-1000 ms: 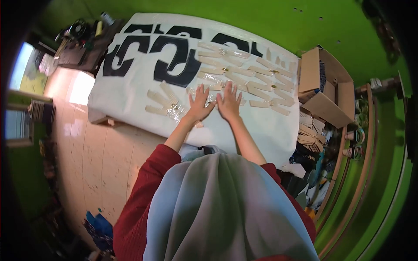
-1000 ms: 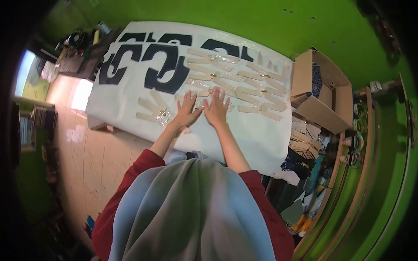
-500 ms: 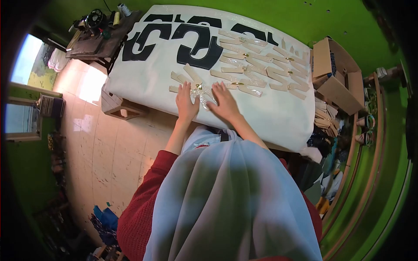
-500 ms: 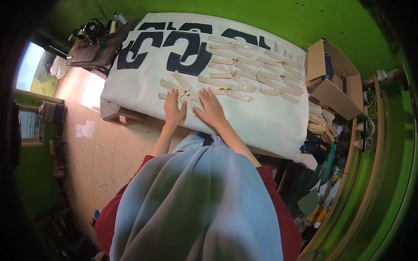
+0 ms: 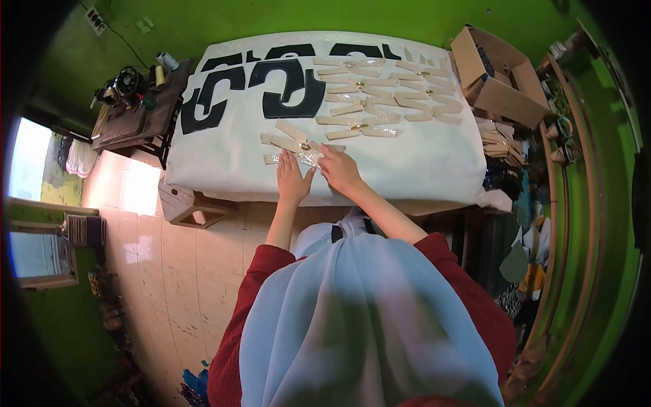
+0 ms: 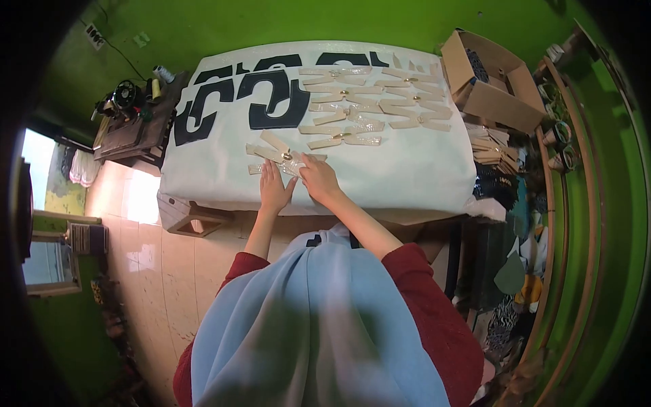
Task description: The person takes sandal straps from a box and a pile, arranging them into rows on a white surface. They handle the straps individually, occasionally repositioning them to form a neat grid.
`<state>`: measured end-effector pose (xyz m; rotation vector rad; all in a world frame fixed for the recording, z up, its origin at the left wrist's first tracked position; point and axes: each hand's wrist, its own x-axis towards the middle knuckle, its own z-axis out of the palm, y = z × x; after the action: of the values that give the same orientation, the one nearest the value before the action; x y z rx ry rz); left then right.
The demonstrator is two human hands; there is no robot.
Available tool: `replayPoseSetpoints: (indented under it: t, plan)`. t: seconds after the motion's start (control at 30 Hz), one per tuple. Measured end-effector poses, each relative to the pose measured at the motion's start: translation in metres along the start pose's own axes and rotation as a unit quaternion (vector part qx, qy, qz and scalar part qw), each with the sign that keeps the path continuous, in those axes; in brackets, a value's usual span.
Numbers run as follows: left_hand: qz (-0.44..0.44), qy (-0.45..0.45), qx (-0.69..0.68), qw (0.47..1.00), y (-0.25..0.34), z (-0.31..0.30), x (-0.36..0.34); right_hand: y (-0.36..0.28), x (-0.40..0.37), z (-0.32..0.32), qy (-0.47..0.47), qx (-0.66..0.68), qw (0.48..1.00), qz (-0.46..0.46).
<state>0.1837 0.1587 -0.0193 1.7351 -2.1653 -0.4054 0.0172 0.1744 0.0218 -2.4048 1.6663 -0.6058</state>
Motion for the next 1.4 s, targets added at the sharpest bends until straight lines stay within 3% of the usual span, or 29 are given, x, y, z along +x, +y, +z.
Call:
replayPoseSetpoints:
  t: [0.07,0.1,0.17,0.4,0.5,0.57,0.6,0.63,0.67,0.7,0.73,0.8,0.83,0.87,0.93,1.0,1.1,1.27,1.4]
  plan:
    - [-0.004,-0.012,0.012,1.0,-0.003,0.003,-0.003,-0.015,0.0,-0.023,-0.056,0.143,0.983,0.104]
    - [-0.01,-0.019,0.024,0.999,-0.003,0.003,0.001,-0.013,0.001,-0.018,-0.048,0.14,0.983,0.112]
    - [-0.003,-0.022,0.02,1.0,-0.001,0.0,0.002,0.001,0.001,-0.001,0.074,0.267,0.953,0.121]
    - [-0.036,-0.027,-0.008,0.999,0.011,-0.009,0.001,0.01,-0.004,-0.043,0.059,0.432,0.879,0.195]
    - [-0.063,0.009,0.045,0.997,0.022,-0.022,0.003,0.02,-0.021,-0.08,0.054,0.466,0.872,0.137]
    - [0.005,0.175,-0.108,0.979,0.01,-0.006,0.016,0.035,-0.032,-0.097,0.05,0.516,0.846,0.124]
    - [0.005,0.17,-0.11,0.979,0.02,-0.008,0.021,0.043,-0.039,-0.107,0.044,0.562,0.819,0.107]
    - [-0.06,0.104,-0.307,0.944,0.038,-0.019,0.027,0.05,-0.043,-0.121,0.013,0.554,0.824,0.12]
    - [-0.123,0.035,-0.49,0.862,0.057,-0.032,0.034,0.058,-0.047,-0.132,0.011,0.554,0.823,0.125]
    - [-0.181,-0.033,-0.648,0.739,0.07,-0.036,0.04,0.067,-0.05,-0.141,-0.009,0.56,0.822,0.104]
    - [-0.183,-0.034,-0.649,0.738,0.077,-0.034,0.045,0.077,-0.053,-0.148,-0.028,0.567,0.819,0.082]
    - [-0.152,-0.212,-0.735,0.625,0.094,-0.033,0.056,0.098,-0.059,-0.16,-0.02,0.566,0.819,0.094]
    - [-0.127,-0.199,-0.708,0.666,0.107,-0.03,0.059,0.11,-0.063,-0.166,0.019,0.54,0.828,0.151]
    - [-0.129,-0.203,-0.706,0.666,0.117,-0.024,0.064,0.122,-0.068,-0.172,0.057,0.511,0.832,0.208]
    - [-0.168,-0.211,-0.606,0.748,0.136,-0.01,0.074,0.157,-0.082,-0.176,0.133,0.526,0.791,0.283]
    - [-0.171,-0.217,-0.595,0.755,0.158,0.006,0.076,0.194,-0.095,-0.181,0.192,0.529,0.763,0.318]
    - [-0.09,-0.228,-0.538,0.806,0.192,0.038,0.085,0.239,-0.104,-0.184,0.226,0.52,0.73,0.381]
    - [-0.048,-0.141,-0.508,0.849,0.235,0.074,0.098,0.298,-0.102,-0.168,0.248,0.489,0.741,0.388]
    - [-0.018,-0.061,-0.399,0.915,0.261,0.075,0.101,0.33,-0.099,-0.146,0.271,0.434,0.77,0.381]
